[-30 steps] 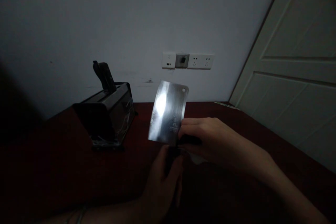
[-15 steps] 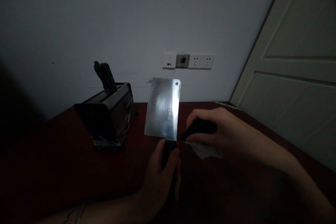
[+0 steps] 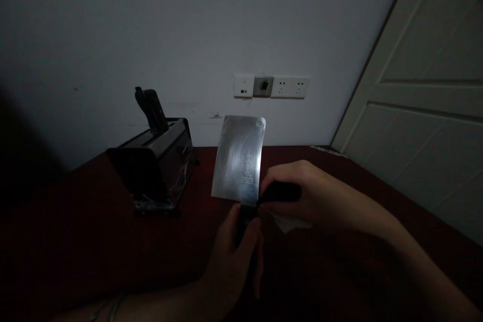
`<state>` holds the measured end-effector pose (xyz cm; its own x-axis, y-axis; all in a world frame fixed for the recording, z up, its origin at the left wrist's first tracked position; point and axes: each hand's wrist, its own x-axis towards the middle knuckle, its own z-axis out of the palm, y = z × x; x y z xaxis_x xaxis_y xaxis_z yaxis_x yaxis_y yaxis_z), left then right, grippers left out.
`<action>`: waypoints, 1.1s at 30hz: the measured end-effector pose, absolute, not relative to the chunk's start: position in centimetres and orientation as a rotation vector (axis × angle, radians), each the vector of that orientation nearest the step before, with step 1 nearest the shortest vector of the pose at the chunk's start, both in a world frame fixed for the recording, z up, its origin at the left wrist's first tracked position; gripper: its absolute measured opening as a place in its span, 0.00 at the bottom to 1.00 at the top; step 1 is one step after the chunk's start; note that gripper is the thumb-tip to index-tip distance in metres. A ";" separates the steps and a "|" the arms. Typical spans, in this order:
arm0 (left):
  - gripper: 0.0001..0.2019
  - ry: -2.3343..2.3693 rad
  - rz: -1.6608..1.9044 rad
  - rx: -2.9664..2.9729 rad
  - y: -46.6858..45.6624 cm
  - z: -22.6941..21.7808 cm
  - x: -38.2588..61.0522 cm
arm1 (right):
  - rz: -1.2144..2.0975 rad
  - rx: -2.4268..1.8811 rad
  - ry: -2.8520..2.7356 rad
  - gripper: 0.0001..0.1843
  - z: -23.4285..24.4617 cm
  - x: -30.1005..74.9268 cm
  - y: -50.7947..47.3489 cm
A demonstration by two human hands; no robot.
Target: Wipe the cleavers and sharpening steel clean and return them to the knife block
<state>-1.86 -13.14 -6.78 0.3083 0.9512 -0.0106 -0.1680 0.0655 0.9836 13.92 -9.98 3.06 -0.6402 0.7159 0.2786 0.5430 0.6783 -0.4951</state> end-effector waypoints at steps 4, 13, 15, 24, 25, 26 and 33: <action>0.12 0.855 1.023 1.179 -13.4 -6.6 -1.8 | 0.459 -0.955 -2.484 0.06 2.9 14.0 -9.8; 0.13 0.818 1.012 1.143 -13.5 -6.7 -1.8 | 0.456 -0.912 -2.520 0.06 2.8 14.0 -9.3; 0.14 0.814 0.992 1.126 -13.5 -6.7 -1.8 | 0.441 -0.897 -2.533 0.06 2.8 14.0 -9.2; 0.15 0.874 0.991 1.115 -13.8 -6.7 -1.7 | 0.391 -0.858 -2.512 0.07 2.9 14.2 -9.2; 0.15 0.878 0.983 1.114 -13.9 -6.7 -1.7 | 0.406 -0.846 -2.518 0.07 2.9 14.2 -9.2; 0.15 0.881 0.978 1.113 -13.9 -6.7 -1.7 | 0.414 -0.842 -2.523 0.07 2.9 14.2 -9.2; 0.14 0.940 0.996 1.161 -13.8 -6.9 -1.9 | 0.430 -0.861 -2.553 0.08 2.8 14.1 -9.2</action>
<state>-1.92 -13.80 -6.94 0.2887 0.9547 -0.0718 -0.1274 0.1126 0.9854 14.07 -9.24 2.80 -0.7251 0.6289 0.2806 0.5023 0.7618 -0.4092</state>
